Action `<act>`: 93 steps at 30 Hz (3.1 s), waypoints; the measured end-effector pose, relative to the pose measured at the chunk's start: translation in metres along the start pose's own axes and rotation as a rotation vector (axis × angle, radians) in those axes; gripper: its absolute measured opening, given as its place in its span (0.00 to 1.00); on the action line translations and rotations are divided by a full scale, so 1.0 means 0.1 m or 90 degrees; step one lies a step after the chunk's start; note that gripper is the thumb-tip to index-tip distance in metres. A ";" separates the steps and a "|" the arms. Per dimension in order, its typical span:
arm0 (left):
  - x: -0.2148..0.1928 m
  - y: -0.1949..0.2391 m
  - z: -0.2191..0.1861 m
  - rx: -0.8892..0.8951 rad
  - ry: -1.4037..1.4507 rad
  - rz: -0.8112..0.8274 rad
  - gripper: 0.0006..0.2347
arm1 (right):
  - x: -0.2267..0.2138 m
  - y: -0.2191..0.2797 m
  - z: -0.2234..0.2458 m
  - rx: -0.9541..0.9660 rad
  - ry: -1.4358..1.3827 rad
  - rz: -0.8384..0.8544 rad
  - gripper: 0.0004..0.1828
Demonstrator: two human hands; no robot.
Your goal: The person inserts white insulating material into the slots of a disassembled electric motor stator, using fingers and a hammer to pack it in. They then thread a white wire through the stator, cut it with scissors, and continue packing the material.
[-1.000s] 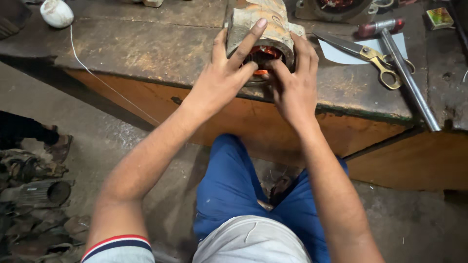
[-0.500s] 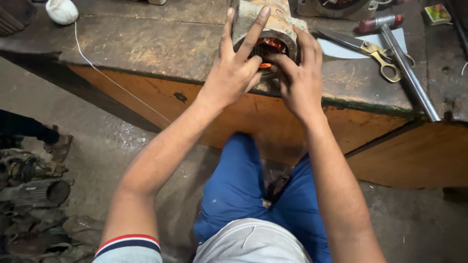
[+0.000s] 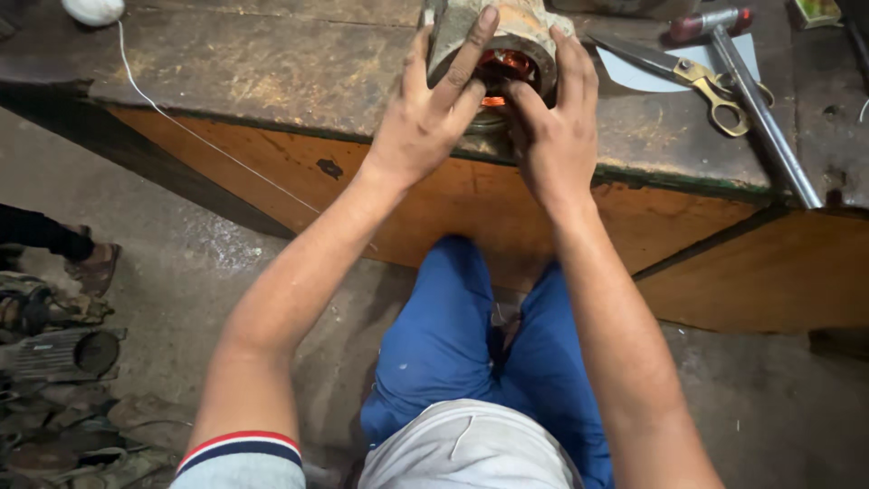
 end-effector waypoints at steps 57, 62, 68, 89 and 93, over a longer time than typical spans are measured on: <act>-0.07 -0.03 0.09 0.033 -0.002 0.035 0.01 | 0.03 -0.01 -0.01 0.002 0.024 0.029 0.12; -0.06 0.95 0.56 -0.287 0.455 -0.303 0.16 | -0.17 0.11 0.05 -0.017 -0.014 0.014 0.28; 0.47 3.40 1.33 -0.896 0.011 -0.236 0.22 | -0.53 0.94 0.38 0.056 -0.141 -0.079 0.31; 0.32 4.20 2.45 -0.992 0.070 -0.207 0.09 | -0.33 1.79 0.64 0.194 -0.245 0.150 0.24; 0.33 4.11 2.57 -1.032 0.214 -0.173 0.07 | -0.38 2.03 0.57 0.273 -0.244 0.159 0.24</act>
Point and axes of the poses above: each hand's wrist, its own y-axis away from the middle knuckle, its own x-axis out of the palm, z = x × y, the point moved 6 cm from there along -y, towards the middle knuckle, and after that the axes turned 4 degrees about -y, right-handed, at the moved point
